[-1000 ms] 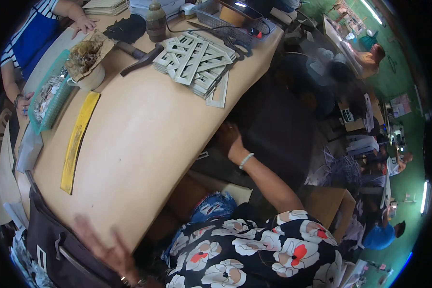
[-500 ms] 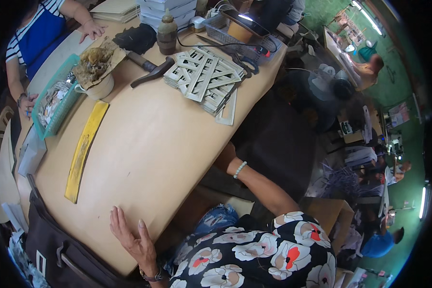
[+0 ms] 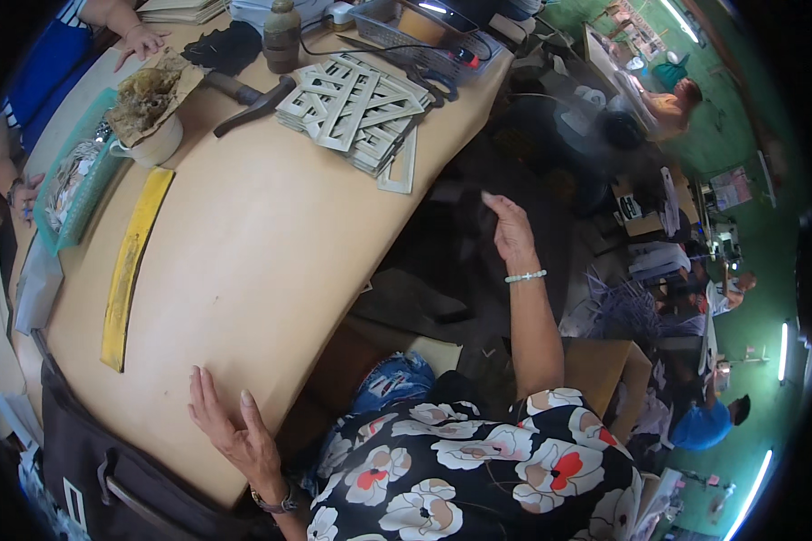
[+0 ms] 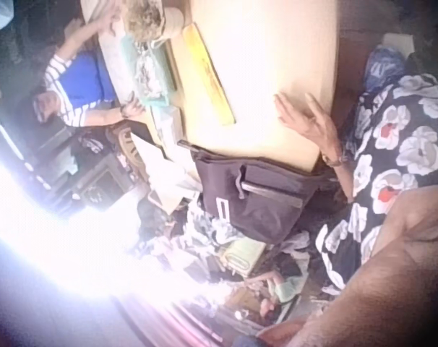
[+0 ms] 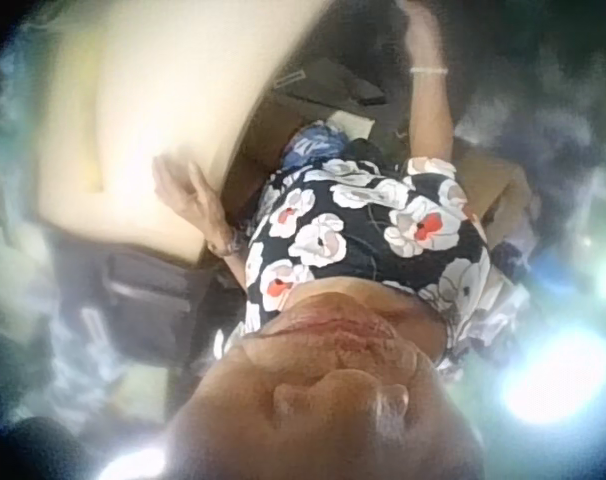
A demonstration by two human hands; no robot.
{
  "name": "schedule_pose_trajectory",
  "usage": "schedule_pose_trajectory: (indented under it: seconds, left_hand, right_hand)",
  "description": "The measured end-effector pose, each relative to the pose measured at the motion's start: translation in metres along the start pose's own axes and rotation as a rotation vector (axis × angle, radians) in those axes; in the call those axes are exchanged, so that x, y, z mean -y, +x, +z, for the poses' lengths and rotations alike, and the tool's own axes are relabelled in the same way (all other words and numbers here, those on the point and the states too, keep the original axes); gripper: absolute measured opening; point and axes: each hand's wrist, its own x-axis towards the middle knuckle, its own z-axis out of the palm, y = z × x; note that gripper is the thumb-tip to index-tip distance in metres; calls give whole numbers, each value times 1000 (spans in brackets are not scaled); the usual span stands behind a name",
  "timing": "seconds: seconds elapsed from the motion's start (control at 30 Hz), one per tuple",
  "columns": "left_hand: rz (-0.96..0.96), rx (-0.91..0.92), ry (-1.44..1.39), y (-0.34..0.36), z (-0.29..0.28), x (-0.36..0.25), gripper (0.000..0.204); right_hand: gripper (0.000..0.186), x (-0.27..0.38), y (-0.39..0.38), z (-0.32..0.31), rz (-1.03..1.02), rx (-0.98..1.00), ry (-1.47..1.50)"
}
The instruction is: The person places a rectangular white label on a dark fabric piece, aligns it with a yellow ruler, and secures it using a hammer. The person repeats this process on multiple fabric pieces, moving each finished piece aside after attachment.
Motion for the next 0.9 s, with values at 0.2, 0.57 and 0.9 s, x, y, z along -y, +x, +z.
schedule_pose_trajectory:
  seconds: [0.2,0.57,0.9]
  left_hand:
    - [-2,3,9,0,0,1,50]
    - [41,45,-229,0,0,-9,63]
    - [-229,186,-1045,4,0,-53,90]
  right_hand:
    - [23,22,-6,-18,152,-51,9]
    - [42,150,-45,72,-381,-184,73]
    - [32,72,-172,377,-764,904,152]
